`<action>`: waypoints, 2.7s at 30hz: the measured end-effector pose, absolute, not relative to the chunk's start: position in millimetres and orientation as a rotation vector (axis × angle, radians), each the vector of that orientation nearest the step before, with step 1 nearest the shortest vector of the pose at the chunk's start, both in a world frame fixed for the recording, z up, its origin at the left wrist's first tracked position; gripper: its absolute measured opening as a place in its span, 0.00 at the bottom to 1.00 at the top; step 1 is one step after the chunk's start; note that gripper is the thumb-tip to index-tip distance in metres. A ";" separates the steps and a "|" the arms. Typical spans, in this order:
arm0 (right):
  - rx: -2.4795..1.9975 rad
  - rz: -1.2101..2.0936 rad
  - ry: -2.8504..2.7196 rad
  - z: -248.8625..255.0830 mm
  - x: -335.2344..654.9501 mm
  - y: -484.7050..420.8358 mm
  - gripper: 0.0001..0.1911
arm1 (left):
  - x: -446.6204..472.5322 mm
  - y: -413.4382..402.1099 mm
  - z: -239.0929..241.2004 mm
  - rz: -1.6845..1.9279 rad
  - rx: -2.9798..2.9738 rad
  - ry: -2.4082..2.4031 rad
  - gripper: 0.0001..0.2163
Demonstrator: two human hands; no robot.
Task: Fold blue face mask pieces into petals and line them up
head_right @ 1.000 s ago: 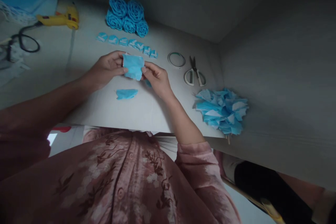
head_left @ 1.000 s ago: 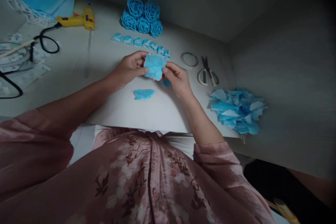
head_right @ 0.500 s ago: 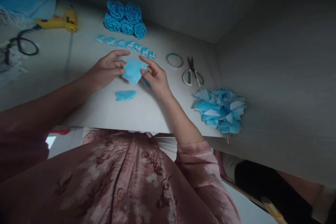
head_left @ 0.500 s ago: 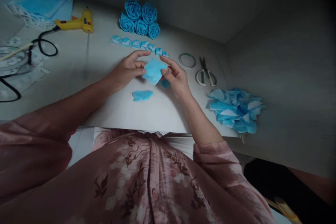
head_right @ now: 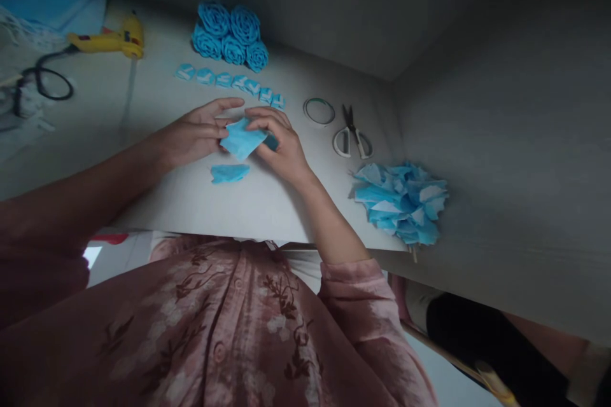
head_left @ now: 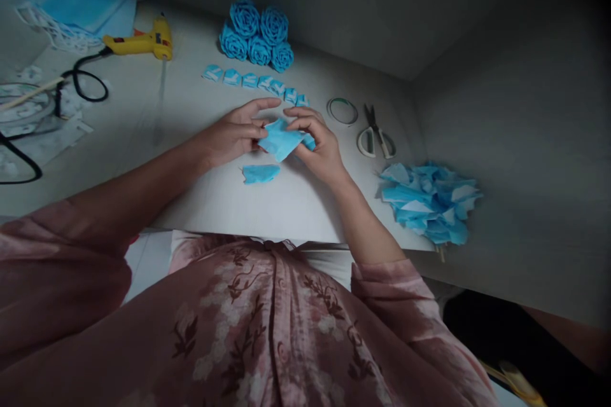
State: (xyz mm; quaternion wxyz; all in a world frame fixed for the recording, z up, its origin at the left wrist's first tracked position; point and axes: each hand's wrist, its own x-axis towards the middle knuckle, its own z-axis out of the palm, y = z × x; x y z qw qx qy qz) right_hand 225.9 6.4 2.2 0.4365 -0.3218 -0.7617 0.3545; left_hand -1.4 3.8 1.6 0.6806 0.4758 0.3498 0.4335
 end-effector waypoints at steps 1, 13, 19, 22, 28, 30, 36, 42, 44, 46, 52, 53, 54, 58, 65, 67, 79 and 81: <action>-0.790 0.888 -1.890 2.0 226.1 6.3 0.17 | -0.5 3.6 1.5 0.970 1.062 0.785 0.25; -0.996 1.081 -1.665 0.9 222.1 2.5 0.28 | 6.5 5.4 0.2 0.958 1.135 0.804 0.25; -0.982 1.090 -1.728 -1.1 222.8 -0.2 0.29 | 2.0 -4.0 3.3 0.939 1.318 1.004 0.11; -1.015 1.101 -1.716 -3.6 225.0 1.1 0.32 | 0.5 -2.4 2.6 0.954 1.305 1.050 0.07; -1.019 1.060 -1.628 -0.3 229.0 5.7 0.33 | 0.2 5.3 0.3 1.098 1.098 0.988 0.06; -1.009 1.039 -1.609 2.8 229.0 5.2 0.34 | 0.8 5.5 1.9 1.128 1.058 0.954 0.06; -0.968 1.148 -1.644 -0.1 226.3 4.3 0.37 | 2.7 3.3 3.3 1.167 1.069 0.957 0.07; -0.894 1.142 -1.731 -22.0 225.0 12.7 0.42 | 3.4 4.5 -3.8 1.122 1.120 0.892 0.11; -0.862 1.104 -1.765 -25.9 224.9 14.3 0.41 | 4.1 4.5 -5.2 1.106 1.130 0.859 0.14; -0.852 1.080 -1.795 -26.5 224.5 13.6 0.40 | 4.6 4.3 -6.4 1.113 1.135 0.829 0.16; -0.824 1.063 -1.839 -21.5 222.5 7.5 0.37 | 4.1 5.2 -12.0 1.184 1.114 0.911 0.14; -0.819 1.060 -1.837 -21.1 222.2 7.1 0.36 | 4.1 5.3 -12.3 1.195 1.100 0.920 0.15; -0.815 1.056 -1.832 -20.8 222.1 6.9 0.36 | 4.2 5.2 -12.1 1.205 1.084 0.922 0.15; -0.816 1.051 -1.828 -19.8 222.6 6.9 0.37 | 5.3 3.3 -8.2 1.215 1.050 0.903 0.15; -0.817 0.905 -1.905 -14.8 232.0 12.2 0.35 | 2.4 4.3 -1.5 1.213 1.027 0.909 0.12; -0.830 0.754 -1.955 -11.7 234.9 13.6 0.34 | 2.2 4.0 1.0 1.202 1.007 0.904 0.13; -0.751 0.315 -2.190 -15.4 231.4 17.8 0.12 | 7.2 -4.0 6.7 1.114 0.982 0.955 0.12; -0.782 0.322 -2.177 -14.9 231.9 16.9 0.10 | 7.3 -4.4 6.9 1.095 0.997 0.956 0.11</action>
